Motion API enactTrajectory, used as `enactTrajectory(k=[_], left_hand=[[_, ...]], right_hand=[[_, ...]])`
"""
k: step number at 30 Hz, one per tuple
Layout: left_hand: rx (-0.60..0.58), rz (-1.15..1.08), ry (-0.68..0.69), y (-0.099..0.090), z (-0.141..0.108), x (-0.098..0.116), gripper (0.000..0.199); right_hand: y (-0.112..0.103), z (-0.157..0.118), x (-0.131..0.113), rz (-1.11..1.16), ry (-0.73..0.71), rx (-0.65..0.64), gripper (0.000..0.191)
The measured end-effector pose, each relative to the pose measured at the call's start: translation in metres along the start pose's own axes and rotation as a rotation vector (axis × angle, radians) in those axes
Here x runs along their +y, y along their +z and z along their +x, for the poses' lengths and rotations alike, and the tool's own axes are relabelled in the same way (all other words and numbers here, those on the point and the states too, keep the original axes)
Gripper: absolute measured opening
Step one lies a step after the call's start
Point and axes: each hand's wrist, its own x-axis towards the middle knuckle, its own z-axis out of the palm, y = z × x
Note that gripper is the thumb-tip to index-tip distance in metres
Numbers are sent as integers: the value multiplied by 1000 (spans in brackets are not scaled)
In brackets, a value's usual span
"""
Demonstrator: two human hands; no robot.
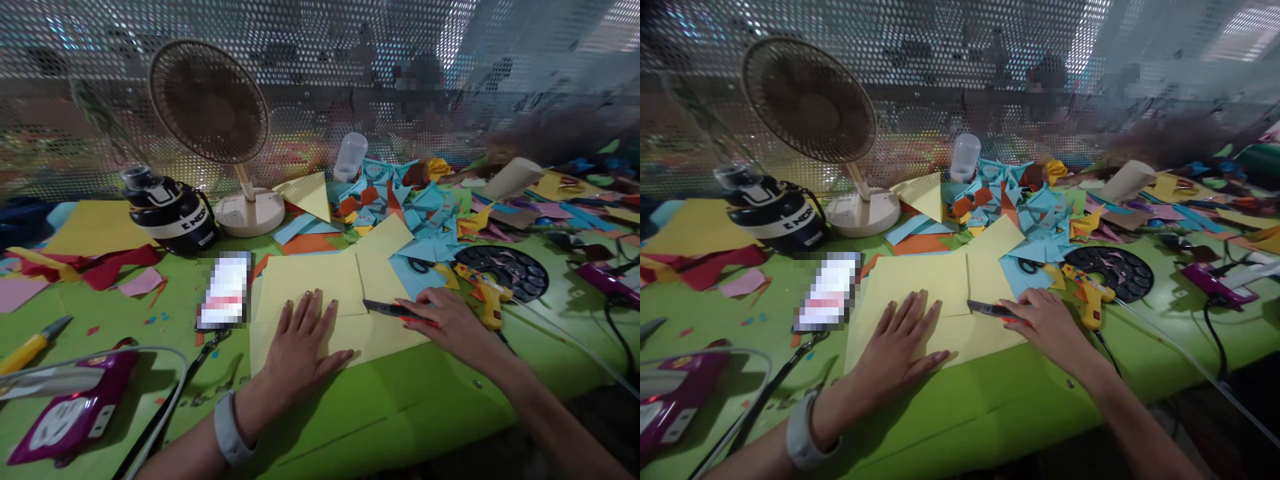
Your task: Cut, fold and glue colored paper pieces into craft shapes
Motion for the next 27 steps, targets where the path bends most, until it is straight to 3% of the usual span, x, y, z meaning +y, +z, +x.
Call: enactTrajectory(k=[12,27], left_hand=[[26,-28,-7,1,-1,1,76],[-25,-75,-25,-2,0,1,77]], right_hand=[[3,-2,-4,80,17,-35,44],[0,-7,-19,83,20,-23,40]])
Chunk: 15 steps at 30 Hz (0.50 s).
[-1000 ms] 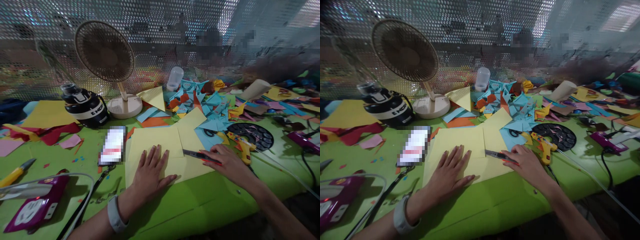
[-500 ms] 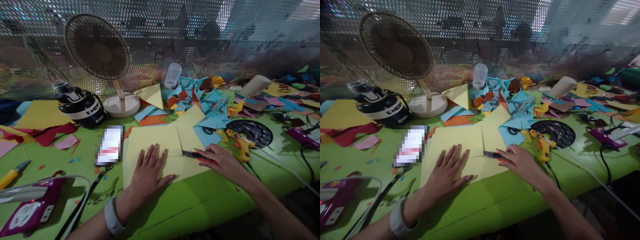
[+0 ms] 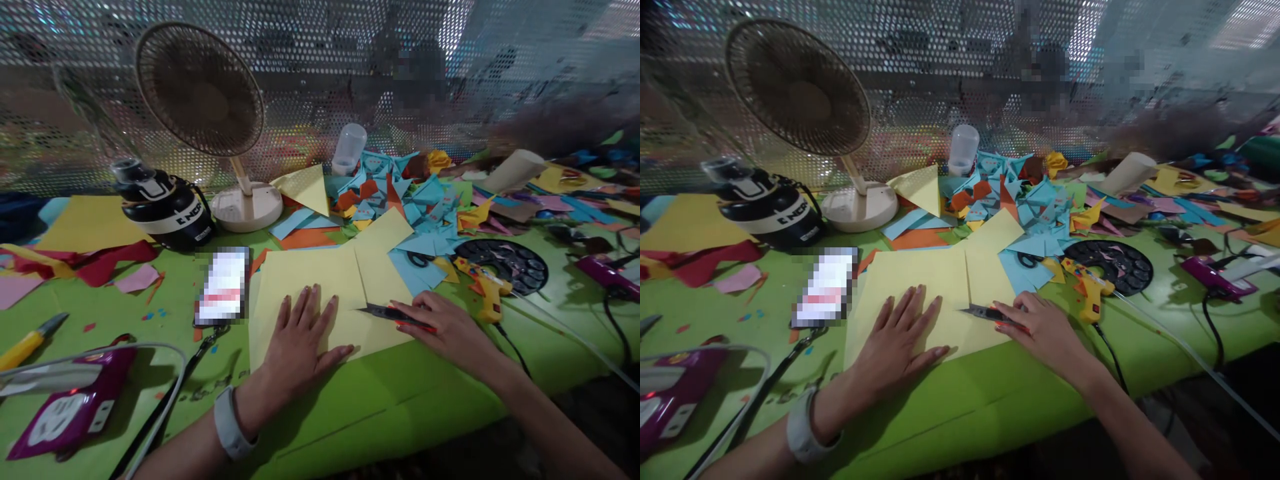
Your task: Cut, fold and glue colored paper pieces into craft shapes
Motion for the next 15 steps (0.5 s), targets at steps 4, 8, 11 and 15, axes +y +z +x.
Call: enactTrajectory(k=[4,8,11,15], left_hand=[[7,-3,-3,-1,0,0,77],[-1,-2,-7,-2,1,1,75],[-19,-12,-15,-4,1,1,76],[-35,-20,-18,-6,4,3,77]], right_hand=[[1,7,-7,5,-11,6,41],[0,7,-8,30,-36,2,43],[1,6,-10,28,-27,15,43],[3,11,-11,19,-32,43,46]])
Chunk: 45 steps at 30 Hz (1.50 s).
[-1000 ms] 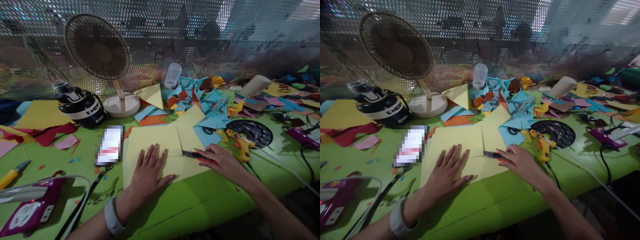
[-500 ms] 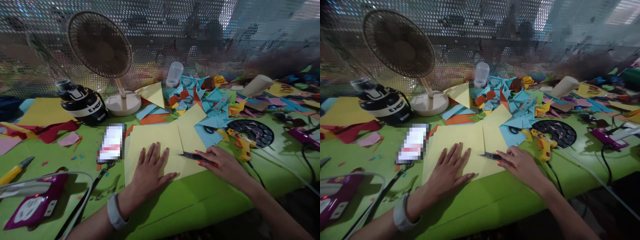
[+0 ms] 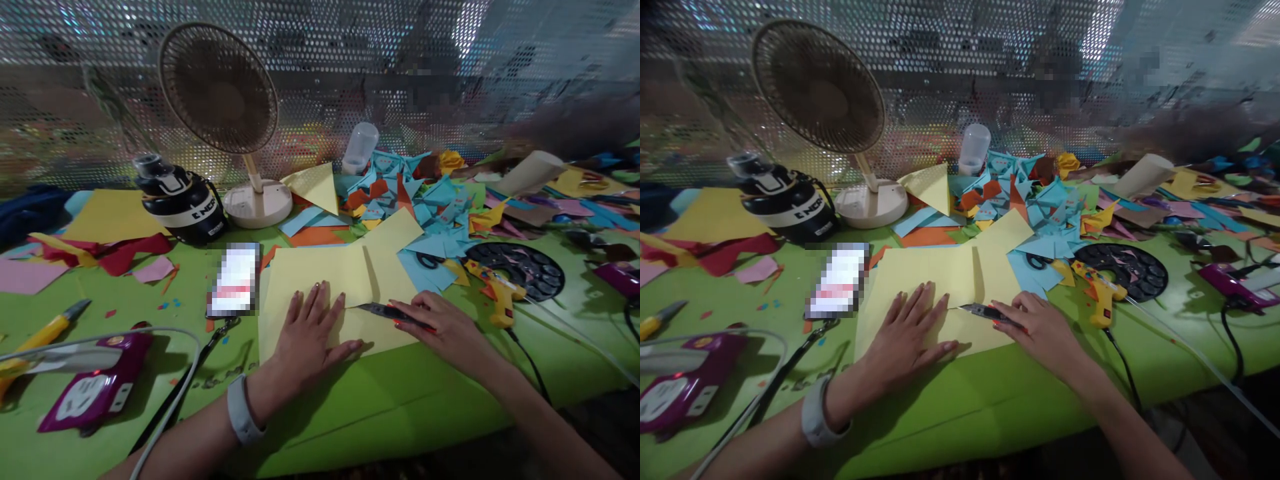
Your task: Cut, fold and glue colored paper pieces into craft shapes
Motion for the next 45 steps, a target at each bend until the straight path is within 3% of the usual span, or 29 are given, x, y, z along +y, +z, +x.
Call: enactTrajectory(k=[9,15,20,26,34,45], left_hand=[[-45,-52,38,-1,21,25,85],[22,-16,46,-1,0,10,84],[4,17,50,-1,-14,-3,85],[20,-1,35,0,-12,0,85],[8,-21,24,-1,-12,0,85],[-31,-37,22,-3,-11,1,87]], right_hand=[[-15,0,25,5,0,-19,49],[-7,-6,35,37,11,-40,52],[-3,0,31,21,-2,-28,49],[-2,14,22,-1,-44,-51,48],[-4,1,23,-2,-42,-52,47],[4,10,10,8,-97,-64,40]])
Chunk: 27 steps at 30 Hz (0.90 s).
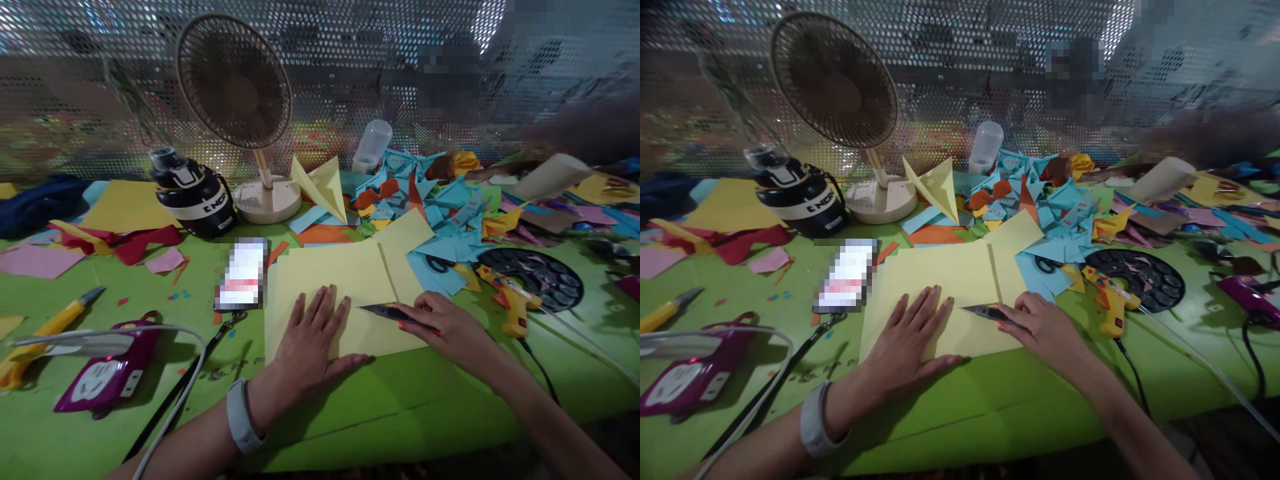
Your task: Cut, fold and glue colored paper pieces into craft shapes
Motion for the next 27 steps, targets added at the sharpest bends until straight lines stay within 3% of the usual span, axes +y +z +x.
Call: enactTrajectory(k=[19,27], left_hand=[[-35,-67,-30,-1,1,0,90],[27,17,-29,-7,-13,-17,94]], right_hand=[[1,4,-16,-30,-14,-22,39],[1,5,-17,-28,-6,16,37]])
